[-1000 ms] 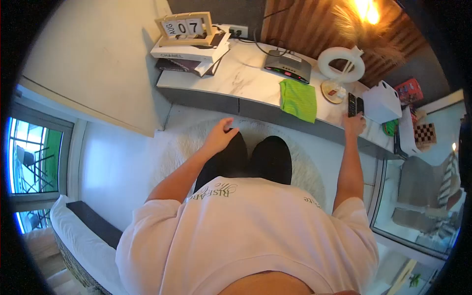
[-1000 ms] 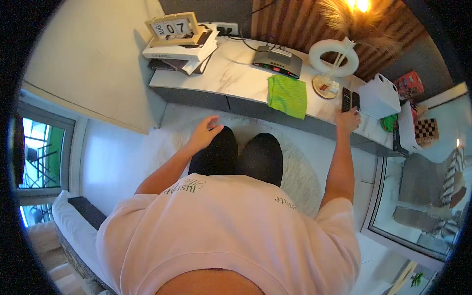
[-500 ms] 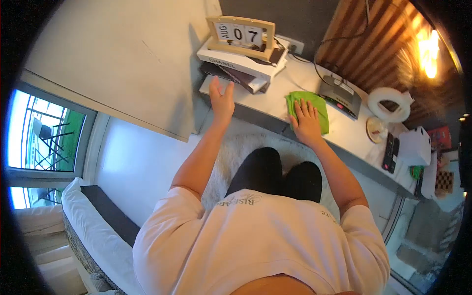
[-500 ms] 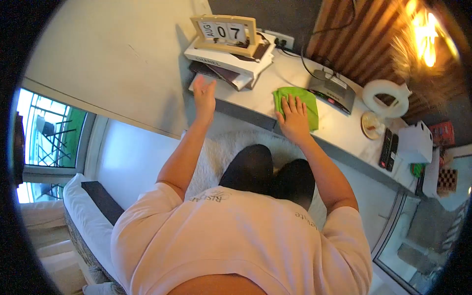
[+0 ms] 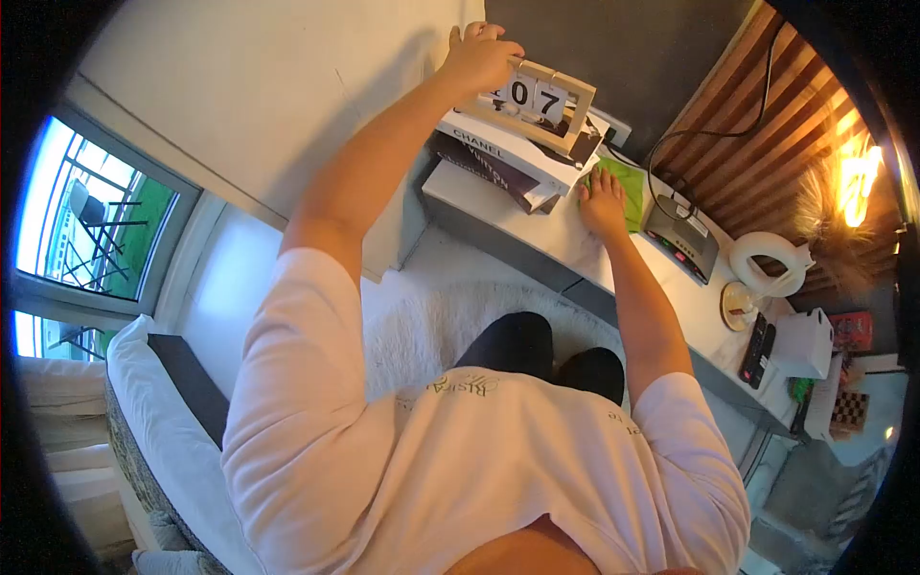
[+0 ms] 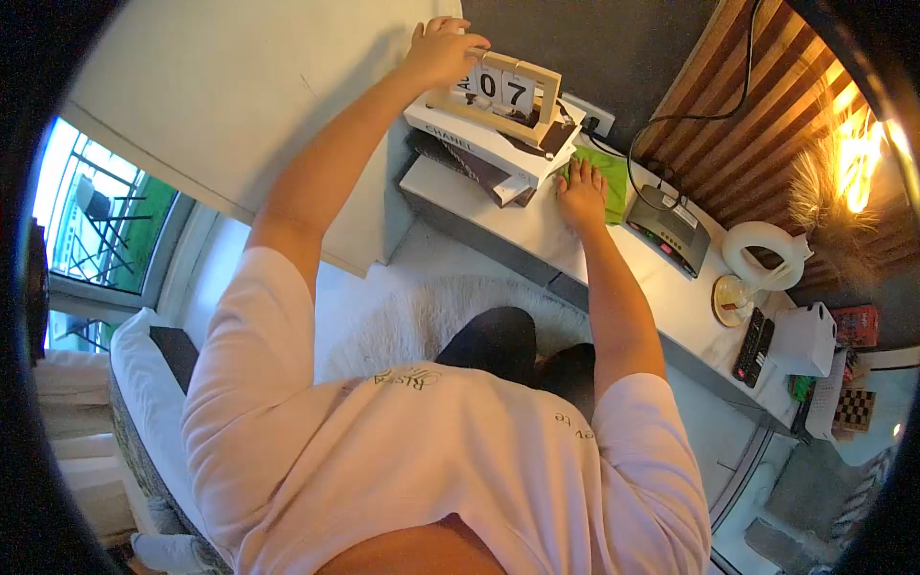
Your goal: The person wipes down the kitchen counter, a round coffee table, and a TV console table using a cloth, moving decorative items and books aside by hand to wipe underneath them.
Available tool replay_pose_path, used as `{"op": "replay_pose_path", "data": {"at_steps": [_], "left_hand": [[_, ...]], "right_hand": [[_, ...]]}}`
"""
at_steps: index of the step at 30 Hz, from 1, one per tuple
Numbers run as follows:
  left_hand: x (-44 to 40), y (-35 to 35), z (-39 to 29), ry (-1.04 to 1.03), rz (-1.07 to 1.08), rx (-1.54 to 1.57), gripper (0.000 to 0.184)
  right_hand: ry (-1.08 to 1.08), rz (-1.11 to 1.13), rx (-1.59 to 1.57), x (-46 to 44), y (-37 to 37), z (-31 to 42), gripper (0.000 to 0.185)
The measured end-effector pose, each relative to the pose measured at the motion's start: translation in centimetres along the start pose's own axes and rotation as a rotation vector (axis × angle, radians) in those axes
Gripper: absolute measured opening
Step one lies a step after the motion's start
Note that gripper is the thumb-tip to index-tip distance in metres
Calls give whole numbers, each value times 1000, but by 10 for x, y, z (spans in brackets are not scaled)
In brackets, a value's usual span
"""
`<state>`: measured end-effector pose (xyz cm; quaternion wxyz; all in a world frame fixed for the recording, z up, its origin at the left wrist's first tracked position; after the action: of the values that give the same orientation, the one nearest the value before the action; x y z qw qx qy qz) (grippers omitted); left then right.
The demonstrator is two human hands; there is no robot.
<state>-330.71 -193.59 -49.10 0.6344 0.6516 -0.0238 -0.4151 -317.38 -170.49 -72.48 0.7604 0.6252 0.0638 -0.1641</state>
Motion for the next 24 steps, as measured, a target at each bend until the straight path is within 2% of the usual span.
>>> {"op": "replay_pose_path", "data": {"at_steps": [5, 8, 12, 14, 17, 19, 22, 24], "left_hand": [[-8, 7, 1, 11, 182, 43, 25], [-6, 27, -7, 17, 204, 45, 22], [4, 76, -23, -9, 92, 55, 25], [10, 91, -32, -39, 112, 127, 29], [28, 105, -52, -115, 139, 265, 33], [43, 107, -73, -182, 166, 427, 33], [69, 105, -123, -290, 138, 463, 34], [84, 91, -156, -324, 137, 492, 33]], "right_hand": [[94, 39, 27, 61, 18, 15, 55], [165, -23, -106, 93, 34, 14, 52], [8, -17, -478, 109, 64, 4, 49], [-136, 14, -666, 129, 94, 4, 47], [-278, -45, -1068, 159, 87, -17, 44], [-328, -21, -1124, 180, 113, -20, 41], [-395, -55, -1212, 209, 146, -30, 40], [-400, -171, -1234, 222, 156, -42, 42]]}}
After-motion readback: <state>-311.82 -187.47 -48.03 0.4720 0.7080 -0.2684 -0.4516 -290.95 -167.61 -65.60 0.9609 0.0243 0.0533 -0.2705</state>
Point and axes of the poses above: each hand's wrist, its own x-axis away from the middle knuckle, its own y-axis out of the back of the hand, z = x × y, the point moved 4 cm from there along -x, towards the middle knuckle, and after that the axes turned 1 degree about -z, right-handed, at the moved point
